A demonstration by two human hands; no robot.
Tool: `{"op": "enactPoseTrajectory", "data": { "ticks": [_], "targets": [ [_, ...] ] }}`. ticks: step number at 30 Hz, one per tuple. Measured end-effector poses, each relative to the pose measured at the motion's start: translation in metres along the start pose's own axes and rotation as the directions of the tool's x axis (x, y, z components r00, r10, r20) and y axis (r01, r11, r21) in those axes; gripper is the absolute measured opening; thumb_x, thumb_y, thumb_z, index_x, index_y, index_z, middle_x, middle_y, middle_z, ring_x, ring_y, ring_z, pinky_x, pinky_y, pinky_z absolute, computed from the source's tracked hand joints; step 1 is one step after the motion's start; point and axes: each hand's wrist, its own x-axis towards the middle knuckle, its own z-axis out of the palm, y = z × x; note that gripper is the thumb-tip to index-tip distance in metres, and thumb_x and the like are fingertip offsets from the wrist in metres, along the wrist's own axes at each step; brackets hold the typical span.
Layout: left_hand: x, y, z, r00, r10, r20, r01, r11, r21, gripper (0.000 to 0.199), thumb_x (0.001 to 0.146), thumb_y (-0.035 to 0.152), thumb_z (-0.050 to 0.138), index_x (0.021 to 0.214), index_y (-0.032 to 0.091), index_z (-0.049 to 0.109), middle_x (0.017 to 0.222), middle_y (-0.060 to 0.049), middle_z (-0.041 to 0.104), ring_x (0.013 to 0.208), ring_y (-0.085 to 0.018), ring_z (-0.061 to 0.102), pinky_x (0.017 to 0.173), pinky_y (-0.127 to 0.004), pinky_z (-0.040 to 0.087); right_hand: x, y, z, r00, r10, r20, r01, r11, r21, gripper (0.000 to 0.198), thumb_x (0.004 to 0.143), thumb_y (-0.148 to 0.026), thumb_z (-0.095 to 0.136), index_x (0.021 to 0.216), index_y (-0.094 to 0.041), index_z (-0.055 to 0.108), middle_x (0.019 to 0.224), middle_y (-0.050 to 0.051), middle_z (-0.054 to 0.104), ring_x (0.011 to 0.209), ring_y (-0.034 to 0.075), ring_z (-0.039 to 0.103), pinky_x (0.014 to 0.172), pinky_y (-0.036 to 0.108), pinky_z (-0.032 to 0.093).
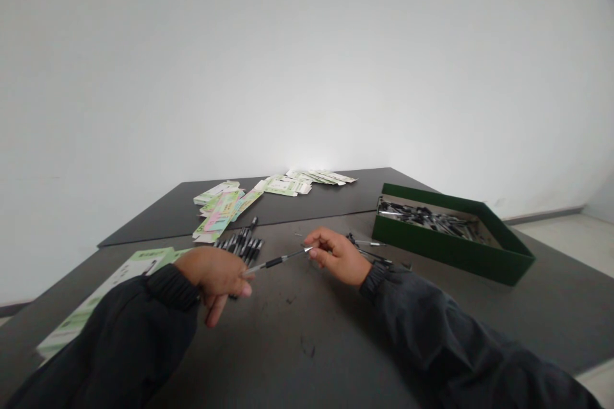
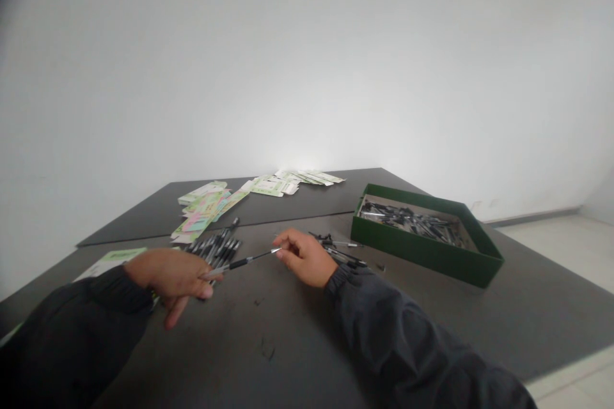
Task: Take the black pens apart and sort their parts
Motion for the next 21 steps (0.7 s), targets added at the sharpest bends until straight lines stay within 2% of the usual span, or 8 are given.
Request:
{"op": "enactPoseTrajectory", "data": {
  "ticks": [3, 6, 12, 18, 21],
  "targets": [
    [0.001, 0.001, -0.002, 0.983, 0.030, 0.180, -0.024, 0.999, -0.034, 0.052, 0.088, 0.042, 0.033, 0.050, 0.018, 0.059, 0.072, -0.016, 0.072, 0.064, -0.021, 0.064, 0.064, -0.027, 0.048, 0.000, -0.001, 0.000, 1.000, -0.013, -0.025, 0.012, 1.000, -0.018, 0.014, 0.087, -0.026, 0.054, 0.099, -0.019, 0.054, 0.075, -0.001, 0.057, 0.059, 0.010, 0.053, 0.056, 0.022, 0.042],
    [0.002, -0.001, -0.002, 0.981, 0.024, 0.192, -0.020, 0.999, -0.026, 0.055, 0.088, 0.044, 0.031, 0.047, 0.018, 0.057, 0.074, -0.018, 0.072, 0.067, -0.022, 0.065, 0.066, -0.027, 0.048, 0.001, -0.004, -0.001, 1.000, -0.008, -0.002, 0.008, 1.000, -0.023, 0.012, 0.090, -0.028, 0.049, 0.092, -0.018, 0.056, 0.073, 0.000, 0.057, 0.057, 0.010, 0.052, 0.054, 0.022, 0.042],
    [0.004, -0.007, 0.001, 0.988, 0.027, 0.153, -0.011, 0.995, -0.103, 0.050, 0.084, 0.051, 0.039, 0.058, 0.018, 0.066, 0.065, -0.011, 0.072, 0.064, -0.021, 0.064, 0.063, -0.024, 0.049, 0.000, -0.001, -0.001, 1.000, -0.006, -0.001, 0.006, 1.000, 0.008, 0.016, 0.088, -0.026, 0.052, 0.102, -0.018, 0.053, 0.075, -0.001, 0.057, 0.059, 0.010, 0.053, 0.055, 0.022, 0.042],
    [0.008, -0.011, 0.003, 0.986, 0.003, 0.167, 0.011, 0.997, -0.081, 0.051, 0.086, 0.049, 0.039, 0.054, 0.017, 0.063, 0.068, -0.013, 0.072, 0.064, -0.019, 0.065, 0.065, -0.023, 0.049, 0.000, -0.002, 0.000, 0.999, -0.036, 0.017, 0.036, 0.999, -0.028, 0.013, 0.091, -0.028, 0.047, 0.097, -0.019, 0.055, 0.075, -0.001, 0.056, 0.059, 0.010, 0.052, 0.056, 0.022, 0.041],
    [0.008, -0.011, 0.003, 0.989, 0.025, 0.147, -0.013, 0.996, -0.084, 0.050, 0.086, 0.051, 0.039, 0.056, 0.018, 0.063, 0.064, -0.011, 0.072, 0.062, -0.019, 0.064, 0.062, -0.022, 0.048, -0.001, -0.002, -0.001, 0.999, -0.041, 0.024, 0.042, 0.999, -0.023, 0.016, 0.090, -0.028, 0.050, 0.103, -0.019, 0.053, 0.075, -0.001, 0.055, 0.059, 0.010, 0.052, 0.056, 0.022, 0.040]
  ]
}}
